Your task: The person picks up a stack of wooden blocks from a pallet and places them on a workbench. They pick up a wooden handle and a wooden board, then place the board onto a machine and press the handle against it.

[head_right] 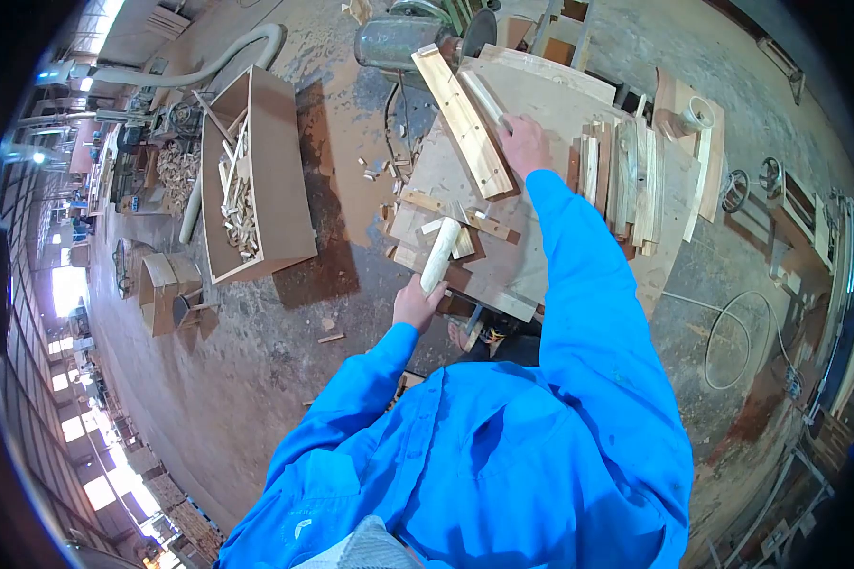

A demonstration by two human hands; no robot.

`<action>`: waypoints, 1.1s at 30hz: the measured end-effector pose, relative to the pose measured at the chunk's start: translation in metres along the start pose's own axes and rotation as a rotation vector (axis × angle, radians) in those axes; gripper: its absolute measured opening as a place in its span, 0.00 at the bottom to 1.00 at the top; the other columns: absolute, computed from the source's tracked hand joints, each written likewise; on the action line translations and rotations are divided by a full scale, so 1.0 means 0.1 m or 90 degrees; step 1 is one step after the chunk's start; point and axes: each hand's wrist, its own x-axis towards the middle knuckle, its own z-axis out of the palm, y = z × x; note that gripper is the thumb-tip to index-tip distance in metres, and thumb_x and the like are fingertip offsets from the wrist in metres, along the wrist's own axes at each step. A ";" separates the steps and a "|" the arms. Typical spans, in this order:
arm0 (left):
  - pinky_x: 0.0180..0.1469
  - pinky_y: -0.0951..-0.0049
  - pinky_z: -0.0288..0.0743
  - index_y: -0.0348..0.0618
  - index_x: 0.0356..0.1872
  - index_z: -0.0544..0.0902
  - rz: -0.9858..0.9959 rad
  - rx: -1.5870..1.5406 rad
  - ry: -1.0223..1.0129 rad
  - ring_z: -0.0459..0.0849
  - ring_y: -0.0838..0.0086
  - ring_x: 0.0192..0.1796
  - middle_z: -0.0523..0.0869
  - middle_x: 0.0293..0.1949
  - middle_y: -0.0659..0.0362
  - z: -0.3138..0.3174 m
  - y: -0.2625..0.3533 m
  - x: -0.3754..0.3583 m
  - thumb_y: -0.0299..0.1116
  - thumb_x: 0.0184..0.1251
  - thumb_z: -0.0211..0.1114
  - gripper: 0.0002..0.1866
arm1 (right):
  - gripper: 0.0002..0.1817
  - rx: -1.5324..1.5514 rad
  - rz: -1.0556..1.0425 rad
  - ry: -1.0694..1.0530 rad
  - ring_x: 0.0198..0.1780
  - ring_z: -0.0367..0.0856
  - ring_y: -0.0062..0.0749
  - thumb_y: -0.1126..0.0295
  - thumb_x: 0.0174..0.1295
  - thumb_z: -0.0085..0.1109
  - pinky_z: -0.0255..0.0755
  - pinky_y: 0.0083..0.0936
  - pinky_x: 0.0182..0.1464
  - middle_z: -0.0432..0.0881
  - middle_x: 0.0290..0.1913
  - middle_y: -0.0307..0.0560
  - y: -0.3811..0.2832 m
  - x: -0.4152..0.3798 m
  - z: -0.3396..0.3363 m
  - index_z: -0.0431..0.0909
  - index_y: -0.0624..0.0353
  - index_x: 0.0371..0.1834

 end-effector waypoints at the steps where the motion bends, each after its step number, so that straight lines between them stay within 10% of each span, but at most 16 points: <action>1: 0.51 0.40 0.81 0.36 0.47 0.80 -0.001 0.001 -0.004 0.88 0.35 0.49 0.90 0.42 0.34 0.01 -0.03 -0.01 0.63 0.71 0.68 0.33 | 0.16 0.016 0.023 -0.016 0.57 0.85 0.59 0.59 0.74 0.63 0.78 0.50 0.61 0.86 0.54 0.61 -0.02 -0.01 0.04 0.91 0.60 0.52; 33: 0.50 0.41 0.81 0.38 0.49 0.80 -0.015 0.009 -0.007 0.89 0.37 0.49 0.90 0.42 0.36 0.03 0.07 0.10 0.54 0.73 0.72 0.26 | 0.15 0.030 0.049 -0.040 0.56 0.87 0.59 0.56 0.73 0.63 0.80 0.50 0.60 0.89 0.53 0.57 -0.03 0.87 0.55 0.93 0.48 0.53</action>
